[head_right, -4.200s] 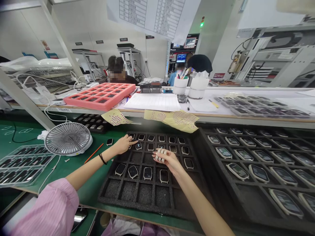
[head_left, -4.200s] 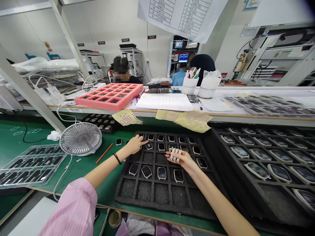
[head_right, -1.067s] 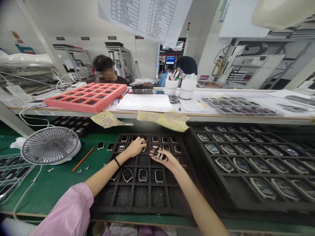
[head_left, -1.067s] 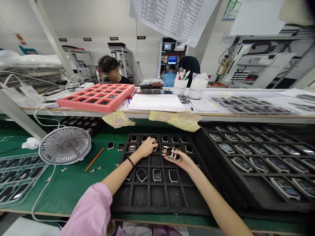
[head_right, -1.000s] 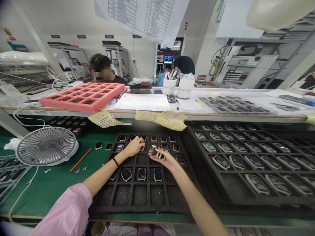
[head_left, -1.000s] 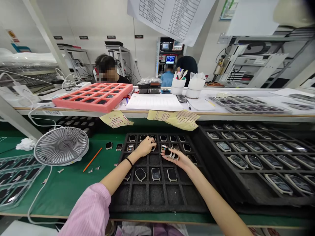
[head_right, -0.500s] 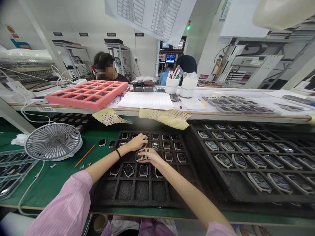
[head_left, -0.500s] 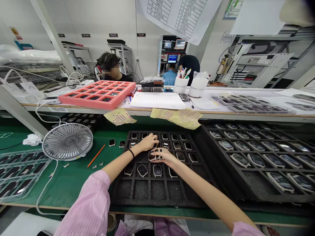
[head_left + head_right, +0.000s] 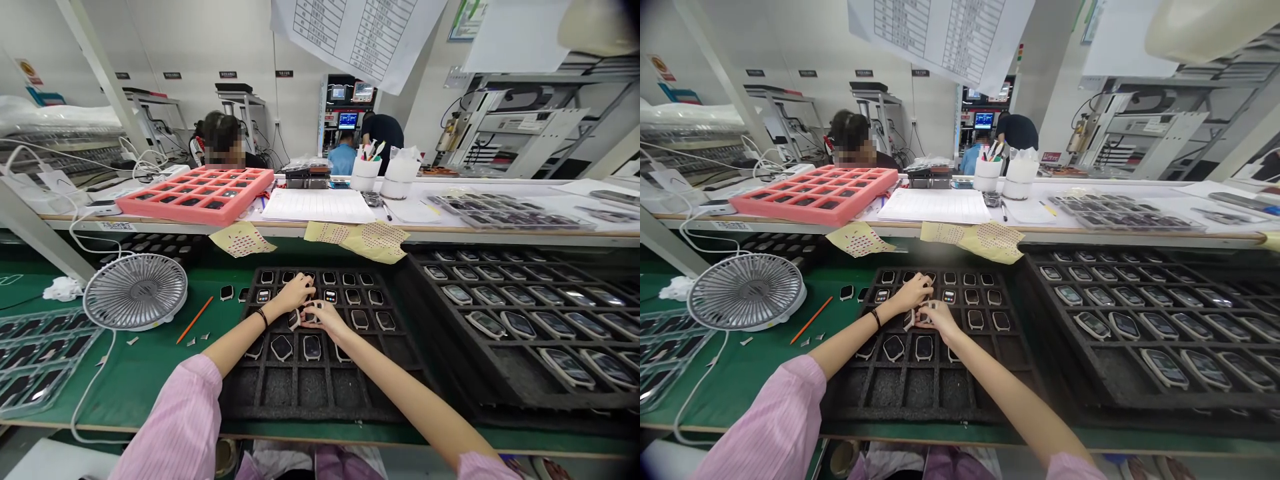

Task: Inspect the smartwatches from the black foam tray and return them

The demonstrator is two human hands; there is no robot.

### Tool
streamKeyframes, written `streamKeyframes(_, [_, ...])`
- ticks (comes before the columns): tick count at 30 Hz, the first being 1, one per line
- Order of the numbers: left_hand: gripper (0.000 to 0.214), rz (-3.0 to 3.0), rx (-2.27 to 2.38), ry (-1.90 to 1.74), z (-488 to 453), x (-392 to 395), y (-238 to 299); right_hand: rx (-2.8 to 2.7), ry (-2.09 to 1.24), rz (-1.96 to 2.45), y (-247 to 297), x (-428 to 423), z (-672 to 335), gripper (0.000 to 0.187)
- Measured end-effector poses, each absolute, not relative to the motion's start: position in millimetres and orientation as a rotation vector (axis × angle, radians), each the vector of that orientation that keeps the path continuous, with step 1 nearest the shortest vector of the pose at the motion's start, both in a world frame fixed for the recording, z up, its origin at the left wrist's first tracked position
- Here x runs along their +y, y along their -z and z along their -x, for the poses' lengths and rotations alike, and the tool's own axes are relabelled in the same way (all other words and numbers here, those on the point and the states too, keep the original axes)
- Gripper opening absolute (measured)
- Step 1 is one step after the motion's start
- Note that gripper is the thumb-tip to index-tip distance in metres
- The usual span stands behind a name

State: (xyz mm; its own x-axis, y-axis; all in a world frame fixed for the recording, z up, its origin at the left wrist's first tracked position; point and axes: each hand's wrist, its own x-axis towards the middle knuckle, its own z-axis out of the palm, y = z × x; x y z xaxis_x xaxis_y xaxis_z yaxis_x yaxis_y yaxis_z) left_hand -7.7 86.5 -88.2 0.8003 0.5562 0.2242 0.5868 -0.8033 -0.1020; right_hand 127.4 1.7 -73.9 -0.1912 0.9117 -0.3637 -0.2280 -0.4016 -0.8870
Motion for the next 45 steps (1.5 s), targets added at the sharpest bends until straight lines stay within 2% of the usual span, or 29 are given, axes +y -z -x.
streamKeyframes(6, [0.02,2.831,-0.903,0.292,7,86,86,-1.026,-1.594,1.255,83,10,-139,0.023])
streamKeyframes(12, [0.027,2.841,-0.936,0.328,7,84,87,-1.202,-1.247,1.318,96,11,-164,0.015])
streamKeyframes(20, [0.027,2.833,-0.929,0.351,7,83,86,-1.408,-0.857,1.355,96,4,-178,0.031])
streamKeyframes(31, [0.026,2.818,-0.919,0.359,7,84,88,-1.712,-0.644,1.336,92,-10,-173,0.017])
streamKeyframes(37, [0.026,2.822,-0.922,0.376,7,86,90,-1.984,-0.516,1.339,91,-34,-180,0.033])
streamKeyframes(43, [0.027,2.832,-0.936,0.394,7,87,93,-1.979,-0.667,1.222,84,-32,-188,0.02])
streamKeyframes(45, [0.027,2.835,-0.933,0.394,7,87,93,-1.967,-0.676,1.151,80,-23,-195,0.021])
